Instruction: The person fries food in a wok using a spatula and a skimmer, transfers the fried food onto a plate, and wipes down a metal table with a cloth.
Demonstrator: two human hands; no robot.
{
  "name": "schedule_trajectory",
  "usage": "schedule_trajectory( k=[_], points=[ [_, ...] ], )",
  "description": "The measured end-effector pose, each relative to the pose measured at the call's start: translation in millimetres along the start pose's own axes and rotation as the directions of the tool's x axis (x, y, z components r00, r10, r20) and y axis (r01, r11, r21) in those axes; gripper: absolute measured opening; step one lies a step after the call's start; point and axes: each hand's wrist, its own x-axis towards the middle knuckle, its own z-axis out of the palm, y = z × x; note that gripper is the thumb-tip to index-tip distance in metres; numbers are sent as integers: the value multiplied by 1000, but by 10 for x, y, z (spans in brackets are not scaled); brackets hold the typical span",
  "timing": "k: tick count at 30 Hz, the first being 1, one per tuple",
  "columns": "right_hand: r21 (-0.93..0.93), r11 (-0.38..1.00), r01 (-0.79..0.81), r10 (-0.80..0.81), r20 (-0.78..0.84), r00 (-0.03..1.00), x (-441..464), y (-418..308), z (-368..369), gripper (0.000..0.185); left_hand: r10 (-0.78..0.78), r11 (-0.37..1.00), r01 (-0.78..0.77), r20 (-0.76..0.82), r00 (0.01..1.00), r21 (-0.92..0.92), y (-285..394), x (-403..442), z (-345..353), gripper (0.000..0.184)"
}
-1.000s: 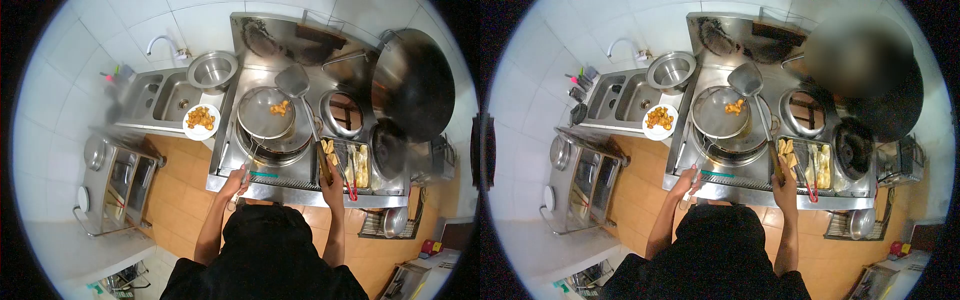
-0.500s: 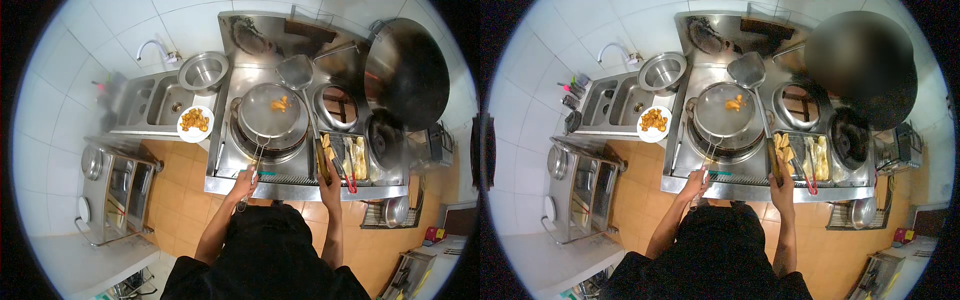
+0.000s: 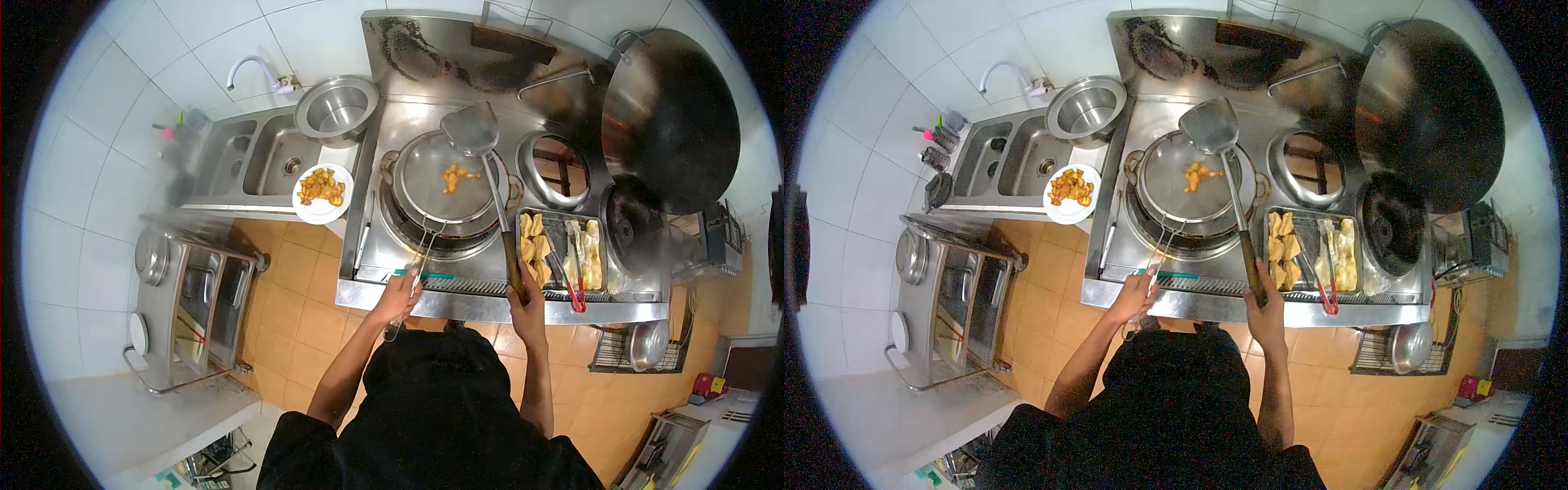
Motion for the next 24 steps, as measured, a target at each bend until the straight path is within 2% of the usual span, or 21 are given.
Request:
schedule_trajectory(
  k=[2, 4, 7, 11, 14, 18, 21, 22, 24],
  points=[
    [-48, 998, 38, -39, -21, 999, -11, 15, 15, 57, 7, 999, -7, 8, 1000, 31, 1, 5, -12, 50],
    [-48, 994, 99, -101, -37, 994, -3, 73, 7, 57, 32, 997, -35, -47, 998, -62, 17, 60, 30, 53],
    [-58, 997, 52, -54, -42, 998, 4, 1, 3, 57, 33, 999, -32, -26, 999, 6, 24, 12, 5, 54],
    [36, 999, 2, -1, -32, 999, -35, 77, -3, 55, 19, 998, -21, -42, 999, -52, -19, 34, 3, 53],
    [-98, 993, 60, -66, -60, 996, -39, 29, 6, 54, 22, 997, -21, -9, 1000, 77, -28, 1, -3, 53],
    [-92, 986, 141, -149, -86, 985, -54, 144, 36, 54, 36, 999, -36, -46, 998, -2, 54, 38, 51, 50],
    [-117, 990, 84, -92, -65, 994, -63, 91, 41, 55, 9, 999, -8, -25, 1000, 35, 28, -17, 97, 50],
    [-68, 994, 89, -93, -66, 993, -60, 80, 52, 55, 50, 997, -51, 12, 999, 59, -8, -2, 62, 50],
    [-81, 990, 114, -120, -68, 990, -46, 111, 57, 55, 39, 999, -39, -11, 999, 28, 13, 27, 41, 50]
  ],
)
